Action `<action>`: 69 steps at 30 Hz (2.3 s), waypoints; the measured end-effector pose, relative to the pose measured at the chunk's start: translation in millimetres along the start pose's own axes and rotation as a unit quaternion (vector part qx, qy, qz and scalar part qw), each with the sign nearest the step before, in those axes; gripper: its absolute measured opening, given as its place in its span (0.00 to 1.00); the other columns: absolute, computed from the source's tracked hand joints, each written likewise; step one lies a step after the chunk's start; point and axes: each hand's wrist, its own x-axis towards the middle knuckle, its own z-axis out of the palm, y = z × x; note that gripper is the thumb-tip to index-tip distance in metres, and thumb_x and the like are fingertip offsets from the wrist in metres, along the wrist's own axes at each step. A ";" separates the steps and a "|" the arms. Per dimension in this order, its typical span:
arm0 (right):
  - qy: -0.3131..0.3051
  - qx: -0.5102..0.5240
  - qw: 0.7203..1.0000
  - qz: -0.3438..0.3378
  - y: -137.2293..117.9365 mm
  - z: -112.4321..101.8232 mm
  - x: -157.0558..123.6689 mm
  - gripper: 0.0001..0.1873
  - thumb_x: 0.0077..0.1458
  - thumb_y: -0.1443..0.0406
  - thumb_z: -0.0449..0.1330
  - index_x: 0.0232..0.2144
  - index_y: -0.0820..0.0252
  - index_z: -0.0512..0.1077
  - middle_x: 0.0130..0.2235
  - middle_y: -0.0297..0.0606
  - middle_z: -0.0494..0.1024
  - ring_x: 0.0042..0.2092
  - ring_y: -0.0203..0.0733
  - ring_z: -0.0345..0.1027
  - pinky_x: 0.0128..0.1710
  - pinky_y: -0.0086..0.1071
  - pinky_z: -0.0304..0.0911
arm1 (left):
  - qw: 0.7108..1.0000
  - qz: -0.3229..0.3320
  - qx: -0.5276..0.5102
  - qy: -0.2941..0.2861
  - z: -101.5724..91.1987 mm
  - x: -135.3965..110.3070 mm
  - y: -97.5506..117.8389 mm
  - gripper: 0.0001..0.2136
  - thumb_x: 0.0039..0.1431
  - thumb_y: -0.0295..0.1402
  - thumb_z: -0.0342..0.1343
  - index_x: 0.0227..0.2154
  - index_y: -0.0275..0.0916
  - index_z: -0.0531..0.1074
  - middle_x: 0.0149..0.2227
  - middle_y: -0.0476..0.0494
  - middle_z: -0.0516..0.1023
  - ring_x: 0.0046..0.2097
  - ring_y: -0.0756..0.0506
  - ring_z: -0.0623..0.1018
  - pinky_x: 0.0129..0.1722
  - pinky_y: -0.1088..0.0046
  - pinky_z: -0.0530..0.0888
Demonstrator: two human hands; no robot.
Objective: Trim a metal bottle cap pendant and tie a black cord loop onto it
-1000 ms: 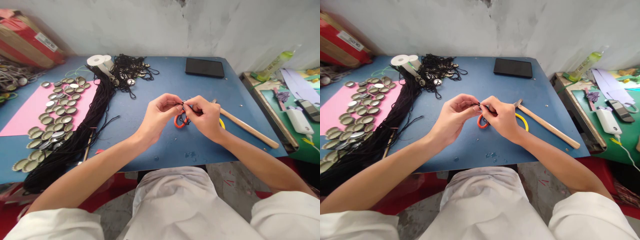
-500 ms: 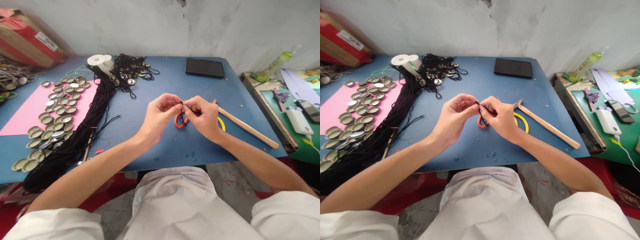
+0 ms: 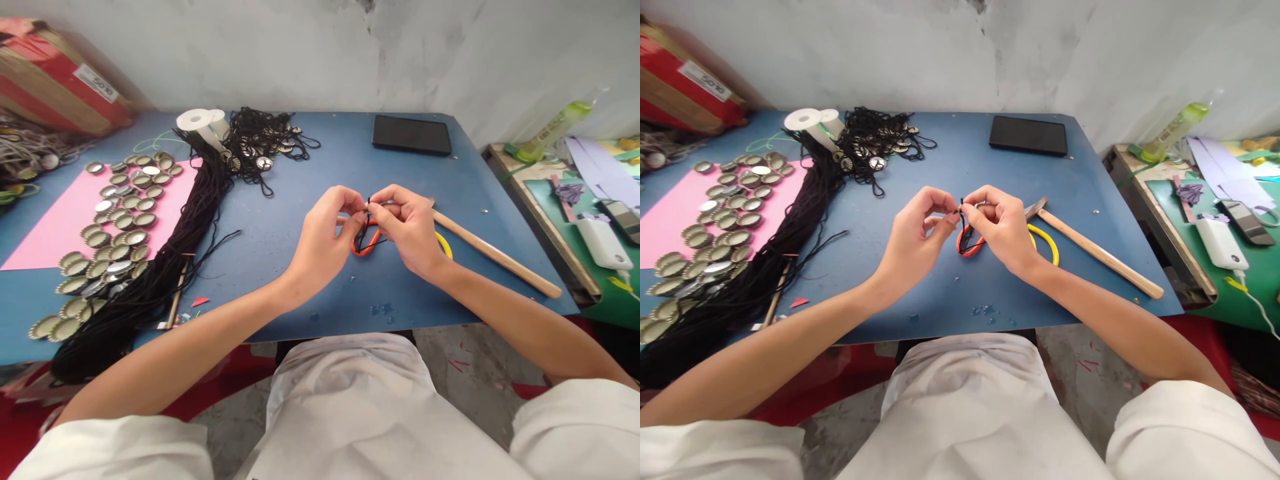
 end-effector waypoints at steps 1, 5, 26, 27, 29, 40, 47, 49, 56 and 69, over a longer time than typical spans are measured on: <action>-0.009 -0.002 1.000 0.002 -1.0 0.1 -0.3 0.16 0.66 0.51 0.70 0.39 0.55 0.75 0.23 0.25 0.66 0.24 0.32 0.52 0.25 0.30 0.51 | 1.000 0.010 0.026 -0.002 -0.7 -0.1 0.4 0.02 0.71 0.28 0.58 0.40 0.41 0.72 0.42 0.48 0.79 0.43 0.48 0.78 0.42 0.73 0.78; -0.038 -0.030 0.999 -0.016 -6.0 1.1 -1.8 0.15 0.67 0.52 0.67 0.39 0.56 0.72 0.23 0.23 0.65 0.24 0.32 0.52 0.26 0.30 0.52 | 0.993 0.051 0.110 -0.007 -4.1 1.2 0.6 0.04 0.73 0.29 0.55 0.38 0.42 0.71 0.40 0.47 0.80 0.41 0.47 0.78 0.42 0.71 0.78; -0.060 -0.141 0.986 -0.061 2.1 -4.6 2.5 0.12 0.70 0.57 0.64 0.40 0.58 0.79 0.28 0.31 0.74 0.29 0.35 0.60 0.30 0.33 0.57 | 0.968 0.122 0.218 -0.018 -13.6 7.1 -14.5 0.09 0.73 0.27 0.53 0.44 0.44 0.78 0.44 0.44 0.79 0.43 0.45 0.78 0.45 0.69 0.74; -0.061 -0.135 0.987 -0.063 1.4 -4.8 2.9 0.13 0.71 0.56 0.64 0.39 0.58 0.79 0.29 0.31 0.75 0.29 0.35 0.61 0.30 0.33 0.57 | 0.963 0.136 0.231 -0.013 -13.4 6.2 -15.1 0.09 0.75 0.28 0.53 0.44 0.43 0.78 0.45 0.44 0.79 0.43 0.45 0.77 0.44 0.69 0.73; -0.064 -0.121 0.988 -0.065 -0.3 -5.0 3.4 0.16 0.71 0.53 0.65 0.37 0.59 0.80 0.29 0.32 0.76 0.29 0.35 0.62 0.30 0.32 0.58 | 0.957 0.151 0.249 -0.003 -12.6 4.8 -16.1 0.09 0.77 0.29 0.52 0.41 0.43 0.77 0.44 0.43 0.78 0.42 0.45 0.76 0.43 0.69 0.71; -0.042 -0.114 0.991 -0.054 -1.5 -2.7 1.0 0.14 0.70 0.54 0.65 0.37 0.58 0.79 0.30 0.33 0.77 0.30 0.36 0.64 0.31 0.33 0.60 | 0.964 0.142 0.226 -0.003 -9.9 2.9 -27.4 0.05 0.78 0.33 0.50 0.42 0.44 0.67 0.42 0.47 0.76 0.40 0.47 0.75 0.40 0.71 0.71; -0.035 -0.148 0.985 -0.078 -1.5 -4.0 -0.8 0.11 0.72 0.58 0.63 0.39 0.58 0.80 0.31 0.33 0.77 0.31 0.37 0.64 0.33 0.33 0.60 | 0.959 0.136 0.250 -0.005 -9.8 2.5 -21.2 0.06 0.78 0.32 0.50 0.47 0.45 0.73 0.46 0.45 0.80 0.43 0.45 0.78 0.44 0.70 0.72; -0.035 -0.160 0.983 -0.086 -1.4 -4.4 -1.2 0.11 0.72 0.59 0.62 0.38 0.58 0.80 0.31 0.33 0.77 0.31 0.37 0.64 0.34 0.34 0.60 | 0.954 0.139 0.265 -0.013 -10.7 2.5 -18.4 0.08 0.79 0.32 0.49 0.46 0.44 0.74 0.47 0.43 0.80 0.43 0.45 0.78 0.42 0.69 0.70; -0.030 -0.179 0.980 -0.083 -2.5 -4.4 -0.8 0.13 0.72 0.58 0.62 0.37 0.57 0.80 0.31 0.33 0.78 0.31 0.37 0.66 0.32 0.34 0.59 | 0.954 0.126 0.273 -0.001 -11.9 4.7 -18.4 0.08 0.78 0.33 0.53 0.39 0.44 0.72 0.41 0.45 0.80 0.39 0.46 0.76 0.40 0.69 0.68; -0.013 -0.235 0.964 -0.127 -10.4 -3.6 -0.9 0.10 0.71 0.63 0.62 0.35 0.57 0.78 0.25 0.28 0.70 0.26 0.34 0.59 0.31 0.33 0.57 | 0.998 -0.025 0.028 -0.043 -7.9 5.8 -2.4 0.07 0.73 0.35 0.58 0.37 0.42 0.69 0.36 0.48 0.77 0.36 0.47 0.79 0.38 0.70 0.76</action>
